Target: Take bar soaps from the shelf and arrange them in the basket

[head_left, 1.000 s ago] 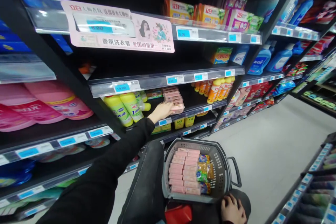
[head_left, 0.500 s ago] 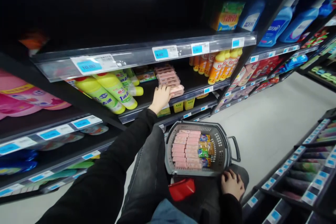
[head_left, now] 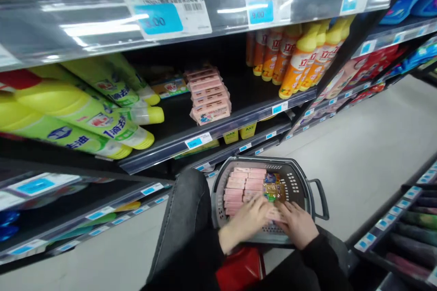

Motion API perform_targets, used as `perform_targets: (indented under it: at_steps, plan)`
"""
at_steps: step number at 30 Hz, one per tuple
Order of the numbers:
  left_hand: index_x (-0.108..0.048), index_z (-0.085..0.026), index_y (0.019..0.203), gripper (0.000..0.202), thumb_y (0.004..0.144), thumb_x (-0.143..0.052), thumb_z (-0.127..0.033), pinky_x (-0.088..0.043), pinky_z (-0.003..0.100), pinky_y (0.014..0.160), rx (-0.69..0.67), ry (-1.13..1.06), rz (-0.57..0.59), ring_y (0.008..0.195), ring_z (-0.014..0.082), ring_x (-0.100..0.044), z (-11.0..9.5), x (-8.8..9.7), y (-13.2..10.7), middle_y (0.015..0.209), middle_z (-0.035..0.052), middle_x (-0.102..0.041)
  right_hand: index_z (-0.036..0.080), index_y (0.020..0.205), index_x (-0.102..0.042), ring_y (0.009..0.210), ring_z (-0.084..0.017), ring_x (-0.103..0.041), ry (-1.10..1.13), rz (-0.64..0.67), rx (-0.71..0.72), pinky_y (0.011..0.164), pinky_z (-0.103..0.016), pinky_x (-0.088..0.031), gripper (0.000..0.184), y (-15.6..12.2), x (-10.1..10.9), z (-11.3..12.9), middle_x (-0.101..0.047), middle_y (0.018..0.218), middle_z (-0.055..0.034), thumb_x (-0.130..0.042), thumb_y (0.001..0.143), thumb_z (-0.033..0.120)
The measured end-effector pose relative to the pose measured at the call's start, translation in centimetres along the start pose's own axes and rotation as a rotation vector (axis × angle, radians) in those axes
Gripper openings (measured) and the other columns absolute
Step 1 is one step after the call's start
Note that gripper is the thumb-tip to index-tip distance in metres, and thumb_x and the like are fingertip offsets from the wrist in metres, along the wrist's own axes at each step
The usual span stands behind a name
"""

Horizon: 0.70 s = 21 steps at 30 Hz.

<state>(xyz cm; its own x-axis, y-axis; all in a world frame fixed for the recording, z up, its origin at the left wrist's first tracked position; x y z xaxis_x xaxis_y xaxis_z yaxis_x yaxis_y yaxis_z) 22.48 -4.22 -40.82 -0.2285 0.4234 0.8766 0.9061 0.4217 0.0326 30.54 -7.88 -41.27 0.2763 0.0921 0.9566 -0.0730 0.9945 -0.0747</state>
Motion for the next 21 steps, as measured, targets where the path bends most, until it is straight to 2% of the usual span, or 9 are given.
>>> perform_targets:
  at_steps: [3, 6, 9, 11, 13, 16, 21]
  plan:
    - [-0.051, -0.017, 0.128, 0.04, 0.089, -0.057, -0.018, -0.048, 0.034, 0.098, 0.219, -0.214, 0.043, 0.112, 0.0214, -0.055, 2.5, -4.9, -0.4, 0.12, 0.0098, -0.055, 0.02, 0.108, -0.065, 0.094, -0.025, -0.065, 0.005, 0.236, -0.045, 0.085, -0.038, -0.054, 0.027, 1.0, -6.3, -3.6, -0.069, 0.102, -0.0084, -0.063, 0.081, 0.019]
    - [-0.038, -0.016, 0.143, 0.062, 0.085, -0.06, -0.016, -0.039, 0.037, 0.109, 0.47, -0.313, 0.113, 0.13, 0.0242, -0.042, 6.9, -8.6, -2.4, 0.138, 0.0128, -0.044, 0.017, 0.112, -0.063, 0.099, -0.024, -0.064, 0.019, 0.397, -0.234, 0.086, -0.035, -0.051, 0.03, 3.1, -12.5, -10.2, -0.066, 0.11, -0.0113, -0.057, 0.083, 0.014]
    - [-0.046, -0.012, 0.139, 0.056, 0.084, -0.055, -0.015, -0.031, 0.04, 0.114, 0.702, -0.256, 0.311, 0.135, 0.0281, -0.036, 11.6, -12.1, -6.0, 0.14, 0.0138, -0.044, 0.016, 0.122, -0.058, 0.101, -0.026, -0.065, -0.016, 0.492, -0.467, 0.083, -0.034, -0.051, 0.037, 5.8, -18.0, -17.2, -0.058, 0.124, -0.0155, -0.055, 0.085, 0.016]
    - [-0.053, -0.009, 0.133, 0.05, 0.084, -0.051, -0.014, -0.028, 0.04, 0.115, 0.805, -0.205, 0.464, 0.135, 0.0295, -0.037, 13.5, -14.1, -8.4, 0.139, 0.0151, -0.047, 0.015, 0.121, -0.058, 0.099, -0.026, -0.066, -0.053, 0.502, -0.562, 0.081, -0.033, -0.05, 0.034, 7.7, -20.8, -20.5, -0.054, 0.128, -0.0181, -0.05, 0.087, 0.016]
    - [-0.054, -0.007, 0.133, 0.049, 0.084, -0.05, -0.017, -0.026, 0.039, 0.115, 0.841, -0.205, 0.554, 0.135, 0.0293, -0.036, 13.9, -15.6, -9.8, 0.141, 0.0154, -0.047, 0.013, 0.119, -0.059, 0.097, -0.025, -0.067, -0.071, 0.485, -0.615, 0.079, -0.032, -0.05, 0.035, 9.4, -23.0, -22.4, -0.052, 0.13, -0.0201, -0.041, 0.09, 0.011]
    - [-0.055, -0.014, 0.134, 0.05, 0.085, -0.05, -0.021, -0.024, 0.037, 0.117, 0.806, -0.288, 0.577, 0.136, 0.0262, -0.037, 12.8, -17.2, -10.0, 0.142, 0.0103, -0.049, 0.012, 0.123, -0.056, 0.095, -0.023, -0.067, -0.061, 0.448, -0.645, 0.076, -0.031, -0.049, 0.045, 11.0, -25.1, -23.6, -0.054, 0.127, -0.0208, -0.028, 0.089, 0.003]
    - [-0.054, -0.018, 0.135, 0.051, 0.085, -0.048, -0.021, -0.024, 0.038, 0.118, 0.813, -0.345, 0.637, 0.137, 0.0254, -0.037, 11.7, -19.1, -10.4, 0.14, 0.0083, -0.05, 0.011, 0.131, -0.05, 0.094, -0.023, -0.066, 0.027, 0.34, -0.714, 0.076, -0.032, -0.047, 0.049, 11.1, -27.0, -24.3, -0.053, 0.129, -0.0218, -0.031, 0.087, 0.0]
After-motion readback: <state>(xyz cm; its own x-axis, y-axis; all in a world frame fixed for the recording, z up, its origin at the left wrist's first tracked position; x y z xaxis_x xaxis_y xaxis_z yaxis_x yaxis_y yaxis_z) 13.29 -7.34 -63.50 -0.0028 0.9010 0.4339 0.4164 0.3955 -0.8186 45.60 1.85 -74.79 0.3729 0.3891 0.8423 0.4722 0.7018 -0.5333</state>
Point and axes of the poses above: each hand's wrist, its own y-axis towards the middle knuckle, its own x-axis out of the back of the hand, z = x × y, the point moved 10 cm from there along y, towards the middle knuckle
